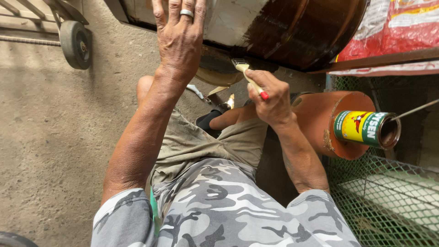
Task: The person paints the exterior of a large metal barrel with brown paint using a brush. They repeatedly dip the brush into a paint can and apply even strokes to the barrel's surface, rotating the barrel slightly to cover different areas.
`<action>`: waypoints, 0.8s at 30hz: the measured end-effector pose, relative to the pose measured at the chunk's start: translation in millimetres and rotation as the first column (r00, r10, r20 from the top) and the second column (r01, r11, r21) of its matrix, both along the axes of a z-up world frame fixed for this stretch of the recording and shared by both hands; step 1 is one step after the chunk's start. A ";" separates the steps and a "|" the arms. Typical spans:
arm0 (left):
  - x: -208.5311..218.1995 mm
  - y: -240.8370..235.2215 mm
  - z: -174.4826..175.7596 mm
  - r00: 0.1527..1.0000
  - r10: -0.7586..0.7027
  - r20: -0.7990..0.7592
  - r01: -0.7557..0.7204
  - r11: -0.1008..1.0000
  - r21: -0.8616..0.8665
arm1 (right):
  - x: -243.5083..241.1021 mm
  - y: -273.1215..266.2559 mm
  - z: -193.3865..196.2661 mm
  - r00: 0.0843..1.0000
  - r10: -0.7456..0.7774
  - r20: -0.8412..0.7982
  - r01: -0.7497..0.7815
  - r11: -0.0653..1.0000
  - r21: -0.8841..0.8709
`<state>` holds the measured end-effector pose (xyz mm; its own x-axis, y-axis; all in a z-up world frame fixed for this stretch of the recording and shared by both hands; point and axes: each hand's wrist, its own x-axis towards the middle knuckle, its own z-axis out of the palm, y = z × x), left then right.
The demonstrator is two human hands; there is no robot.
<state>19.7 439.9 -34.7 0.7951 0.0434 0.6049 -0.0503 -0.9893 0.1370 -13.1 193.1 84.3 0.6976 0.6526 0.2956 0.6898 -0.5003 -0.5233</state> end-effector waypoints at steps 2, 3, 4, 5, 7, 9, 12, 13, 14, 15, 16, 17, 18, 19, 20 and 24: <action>-2.0 1.6 -0.7 1.000 -0.004 -0.011 0.004 1.000 -0.011 | 12.4 -1.5 10.9 0.995 0.022 -0.098 -0.019 0.999 0.041; -1.4 0.1 -0.7 1.000 -0.021 -0.015 0.020 1.000 -0.016 | 19.3 -3.2 16.6 0.995 0.015 -0.103 -0.012 0.999 0.030; -2.4 -1.1 -0.9 1.000 -0.016 -0.013 0.016 1.000 -0.011 | 28.9 -5.0 23.0 0.994 0.007 -0.108 -0.005 1.000 0.019; -2.7 -1.0 -0.3 1.000 -0.006 -0.008 0.006 1.000 -0.005 | 38.3 -6.6 30.5 0.994 0.005 -0.109 -0.004 1.000 0.008; -1.8 -1.1 1.9 1.000 0.007 0.011 -0.007 1.000 0.001 | 48.1 -9.2 45.9 0.997 0.001 -0.074 -0.001 1.000 0.006; -2.8 -0.8 3.2 0.999 0.022 0.028 -0.022 1.000 -0.001 | 58.1 -8.2 62.8 0.998 0.019 0.053 -0.018 1.000 -0.005; -5.8 -0.1 2.6 1.000 -0.013 -0.004 0.013 1.000 -0.022 | 64.7 -4.4 80.9 0.957 0.069 0.283 -0.068 0.998 -0.014; -4.6 -0.6 3.6 1.000 -0.008 -0.009 0.008 1.000 -0.016 | 63.5 -4.5 83.8 0.947 0.075 0.313 -0.079 0.997 0.000; -4.0 -1.7 4.7 1.000 -0.002 -0.013 0.002 1.000 -0.010 | 60.8 -4.5 84.3 0.936 0.080 0.342 -0.090 0.996 0.012; -2.8 -2.1 5.6 1.000 0.011 -0.016 -0.011 1.000 -0.005 | 57.3 -2.6 81.3 0.932 0.066 0.357 -0.063 0.998 -0.021; -1.4 -2.6 6.4 1.000 0.004 -0.001 -0.004 1.000 -0.015 | 51.5 1.1 73.5 0.927 0.053 0.371 -0.035 0.998 -0.055; -2.6 -1.9 6.2 1.000 0.002 0.009 -0.002 1.000 -0.025 | 45.7 4.9 63.5 0.923 0.045 0.382 -0.012 0.996 -0.087; -2.9 -1.6 5.9 1.000 0.001 0.019 0.000 0.999 -0.035 | 37.1 5.9 53.8 0.928 0.035 0.370 -0.004 0.996 -0.085; -3.6 -1.9 5.0 1.000 0.001 0.016 0.000 0.999 -0.034 | 26.9 6.0 42.7 0.935 0.026 0.354 0.004 0.997 -0.083; -3.1 -1.9 4.2 1.000 0.000 0.012 0.000 0.999 -0.033 | 19.0 6.9 31.4 0.933 0.036 0.358 -0.002 0.995 -0.096; -3.8 -3.8 1.8 0.999 -0.022 -0.028 0.020 0.997 -0.071 | -7.3 8.0 0.7 0.968 0.034 0.247 -0.003 0.992 -0.128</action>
